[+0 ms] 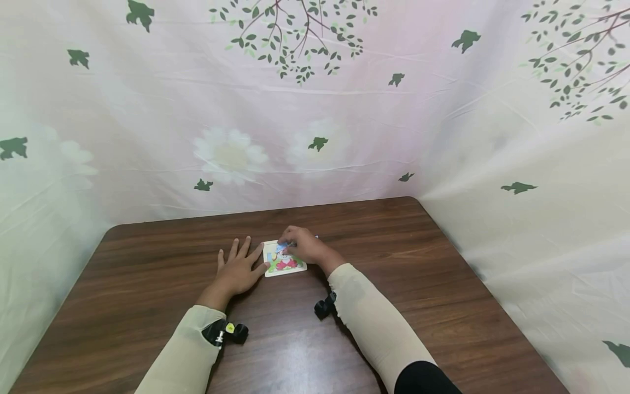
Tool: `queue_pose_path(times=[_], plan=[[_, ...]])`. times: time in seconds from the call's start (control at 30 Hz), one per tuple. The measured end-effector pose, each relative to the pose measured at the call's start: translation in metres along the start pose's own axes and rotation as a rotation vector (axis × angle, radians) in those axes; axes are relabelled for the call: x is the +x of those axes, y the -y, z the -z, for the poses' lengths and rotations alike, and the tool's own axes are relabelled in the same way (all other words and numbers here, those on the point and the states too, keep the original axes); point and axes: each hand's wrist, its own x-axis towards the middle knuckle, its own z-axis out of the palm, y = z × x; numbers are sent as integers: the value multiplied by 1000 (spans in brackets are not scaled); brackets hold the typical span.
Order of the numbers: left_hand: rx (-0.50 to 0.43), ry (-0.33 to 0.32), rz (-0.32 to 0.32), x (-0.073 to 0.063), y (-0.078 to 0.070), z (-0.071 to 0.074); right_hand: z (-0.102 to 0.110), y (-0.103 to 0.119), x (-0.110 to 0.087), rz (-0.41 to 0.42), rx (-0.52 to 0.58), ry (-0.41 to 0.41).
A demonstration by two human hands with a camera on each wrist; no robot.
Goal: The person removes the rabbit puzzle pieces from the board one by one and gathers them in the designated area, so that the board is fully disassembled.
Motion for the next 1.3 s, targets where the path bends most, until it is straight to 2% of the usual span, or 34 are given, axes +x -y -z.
queue_pose_path(times=[0.2, 0.4, 0.63, 0.9, 1.17, 1.3], plan=[[10, -1, 4, -1, 1, -2, 0, 3, -2, 45, -114, 41], [8, 3, 11, -2, 0, -2, 1, 5, -5, 14, -168, 105], [-6, 1, 5, -5, -2, 1, 3, 5, -7, -44, -173, 61], [-32, 10, -4, -5, 1, -2, 4, 2, -11, -17, -157, 66], [-30, 0, 4, -4, 0, -3, 14, -14, -23, 19, -115, -21], [-9, -6, 2, -3, -1, -1, 21, -27, -30, 5, -93, -59]])
